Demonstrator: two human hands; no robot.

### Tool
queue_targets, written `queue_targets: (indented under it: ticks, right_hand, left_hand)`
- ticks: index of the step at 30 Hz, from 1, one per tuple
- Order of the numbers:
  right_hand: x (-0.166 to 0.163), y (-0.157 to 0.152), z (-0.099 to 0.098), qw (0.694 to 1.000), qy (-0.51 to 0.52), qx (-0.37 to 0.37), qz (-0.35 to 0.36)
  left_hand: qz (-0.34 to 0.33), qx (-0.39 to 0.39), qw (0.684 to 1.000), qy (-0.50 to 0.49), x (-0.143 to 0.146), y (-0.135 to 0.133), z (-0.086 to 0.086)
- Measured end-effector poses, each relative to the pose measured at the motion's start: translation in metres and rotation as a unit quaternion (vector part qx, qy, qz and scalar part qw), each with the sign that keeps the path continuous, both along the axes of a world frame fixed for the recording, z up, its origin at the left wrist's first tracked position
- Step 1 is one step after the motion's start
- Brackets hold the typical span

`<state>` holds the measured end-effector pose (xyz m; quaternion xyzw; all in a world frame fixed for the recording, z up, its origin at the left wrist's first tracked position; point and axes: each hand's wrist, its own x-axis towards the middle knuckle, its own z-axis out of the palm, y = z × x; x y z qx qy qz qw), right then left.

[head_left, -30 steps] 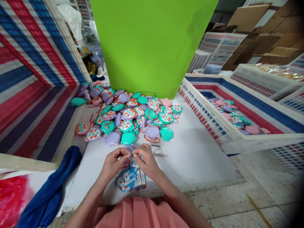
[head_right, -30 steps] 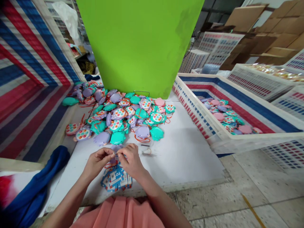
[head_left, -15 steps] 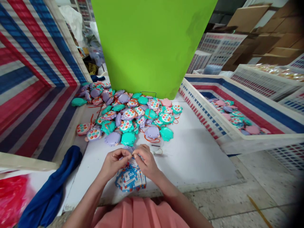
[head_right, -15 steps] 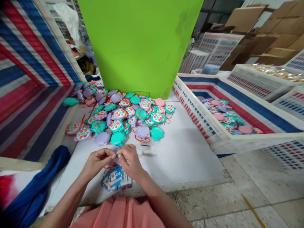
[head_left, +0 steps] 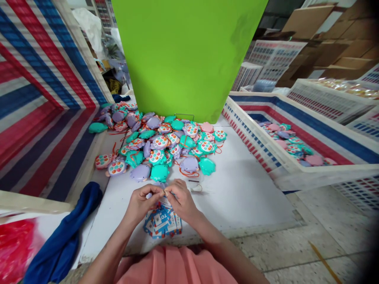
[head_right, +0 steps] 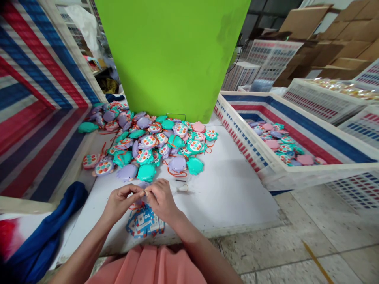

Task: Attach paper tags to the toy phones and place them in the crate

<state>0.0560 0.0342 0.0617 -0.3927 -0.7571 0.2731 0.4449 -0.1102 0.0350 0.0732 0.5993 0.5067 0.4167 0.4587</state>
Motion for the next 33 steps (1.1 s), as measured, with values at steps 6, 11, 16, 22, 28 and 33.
queue_targets:
  ticks: [6,11,16,22,28,33]
  right_hand:
    - [0.018,0.018,0.01,0.968,0.197,-0.152,-0.021]
    - [0.085,0.058,0.03,0.933,0.301,-0.158,-0.12]
    - [0.205,0.086,0.073,0.909,0.247,-0.002,-0.335]
    - [0.331,0.094,0.098,0.758,0.188,0.208,-0.589]
    - [0.268,0.068,0.053,0.824,0.018,0.087,-0.559]
    - [0.13,0.045,-0.006,0.966,0.019,-0.063,-0.251]
  left_hand:
    - [0.041,0.078,0.995,0.045,0.002,0.004,-0.007]
    - [0.021,0.088,0.988,0.122,-0.005,0.006,-0.02]
    - [-0.031,0.078,0.973,0.215,-0.003,0.006,-0.034]
    - [-0.077,0.077,0.947,0.304,0.012,0.007,-0.042]
    - [-0.106,0.104,0.914,0.378,0.035,0.02,-0.042]
    - [-0.123,0.124,0.894,0.412,0.048,0.028,-0.047]
